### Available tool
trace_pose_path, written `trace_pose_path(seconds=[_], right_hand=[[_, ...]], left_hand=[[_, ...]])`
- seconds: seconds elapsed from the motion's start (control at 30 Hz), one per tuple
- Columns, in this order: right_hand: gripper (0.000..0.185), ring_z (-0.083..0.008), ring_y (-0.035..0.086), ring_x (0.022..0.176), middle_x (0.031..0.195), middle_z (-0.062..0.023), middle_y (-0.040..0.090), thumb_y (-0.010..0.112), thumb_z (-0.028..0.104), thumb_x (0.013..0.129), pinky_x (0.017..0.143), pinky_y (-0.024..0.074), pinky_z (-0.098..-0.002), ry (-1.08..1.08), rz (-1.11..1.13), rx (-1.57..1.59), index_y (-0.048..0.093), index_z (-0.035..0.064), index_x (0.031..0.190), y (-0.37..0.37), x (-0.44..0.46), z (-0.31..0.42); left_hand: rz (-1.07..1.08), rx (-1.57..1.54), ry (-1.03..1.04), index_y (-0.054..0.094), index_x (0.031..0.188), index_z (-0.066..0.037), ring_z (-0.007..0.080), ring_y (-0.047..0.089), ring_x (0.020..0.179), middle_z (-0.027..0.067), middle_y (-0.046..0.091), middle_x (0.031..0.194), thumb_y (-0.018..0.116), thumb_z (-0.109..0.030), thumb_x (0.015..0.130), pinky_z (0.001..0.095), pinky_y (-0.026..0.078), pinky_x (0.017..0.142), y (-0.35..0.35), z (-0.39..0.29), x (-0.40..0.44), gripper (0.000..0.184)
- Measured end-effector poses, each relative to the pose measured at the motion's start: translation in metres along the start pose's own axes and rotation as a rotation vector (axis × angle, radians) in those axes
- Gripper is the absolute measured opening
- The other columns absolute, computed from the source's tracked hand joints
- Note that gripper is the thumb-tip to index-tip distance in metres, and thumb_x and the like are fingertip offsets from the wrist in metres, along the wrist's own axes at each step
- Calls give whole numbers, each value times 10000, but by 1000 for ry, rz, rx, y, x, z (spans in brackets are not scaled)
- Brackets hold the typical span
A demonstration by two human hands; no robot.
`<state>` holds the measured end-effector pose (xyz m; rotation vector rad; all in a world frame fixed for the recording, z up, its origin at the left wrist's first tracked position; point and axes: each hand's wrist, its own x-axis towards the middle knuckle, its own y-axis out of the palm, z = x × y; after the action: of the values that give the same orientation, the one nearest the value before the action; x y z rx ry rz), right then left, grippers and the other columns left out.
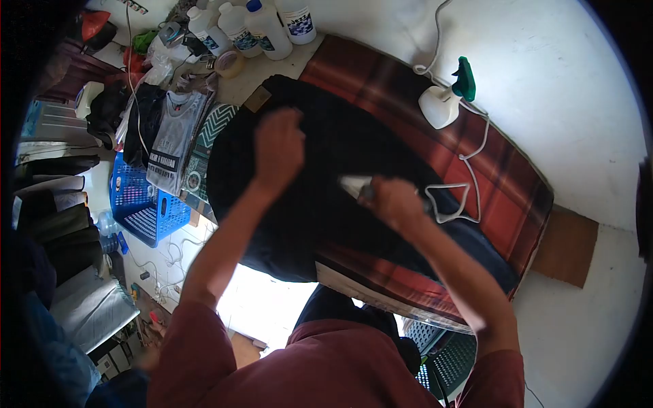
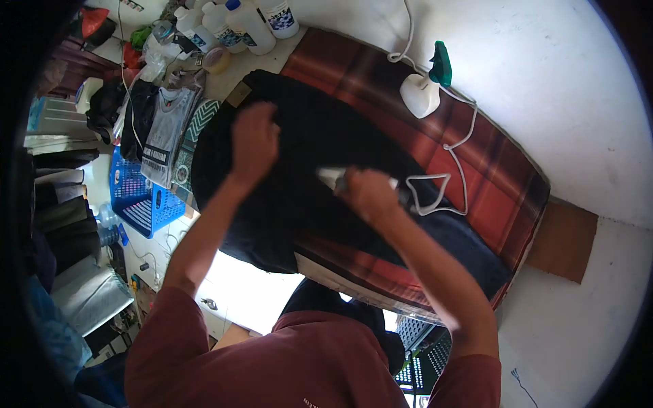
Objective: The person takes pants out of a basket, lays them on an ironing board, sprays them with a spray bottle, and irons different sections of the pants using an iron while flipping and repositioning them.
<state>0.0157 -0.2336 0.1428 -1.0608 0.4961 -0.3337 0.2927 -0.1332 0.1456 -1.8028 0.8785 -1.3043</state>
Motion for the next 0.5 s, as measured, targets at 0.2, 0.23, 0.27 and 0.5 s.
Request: trace_pose_path(seconds=[0.2,0.23,0.27,0.5], right_hand=[[510,-398,702,633,714,-183,706,675,495,948,647,575,-511,-82,78,42,653,22,1138,37,-102,3],[521,-390,697,616,698,-177,700,676,506,947,618,569,-502,-17,-6,-49,653,15,1118,27,-107,-17],[533,-382,693,598,682,-170,694,676,517,945,590,563,-492,45,-89,-139,653,8,1099,16,-109,-36],[508,-437,705,711,785,-203,717,661,548,943,640,562,-532,68,-42,35,637,55,1066,10,-156,-76]], left_hand=[[395,109,-89,361,1586,-47,410,242,1547,117,304,1675,527,-324,1032,704,208,1190,53,-74,-77,641],[395,97,-87,361,1586,-47,410,242,1547,117,304,1675,527,-324,1032,704,208,1190,54,-71,-79,641],[359,111,-71,372,1582,-50,417,242,1545,108,313,1671,534,-336,1027,705,217,1187,54,-70,-80,645],[441,256,-201,342,1598,-53,440,226,1548,171,259,1685,509,-387,1034,716,203,1187,59,-119,-72,676]])
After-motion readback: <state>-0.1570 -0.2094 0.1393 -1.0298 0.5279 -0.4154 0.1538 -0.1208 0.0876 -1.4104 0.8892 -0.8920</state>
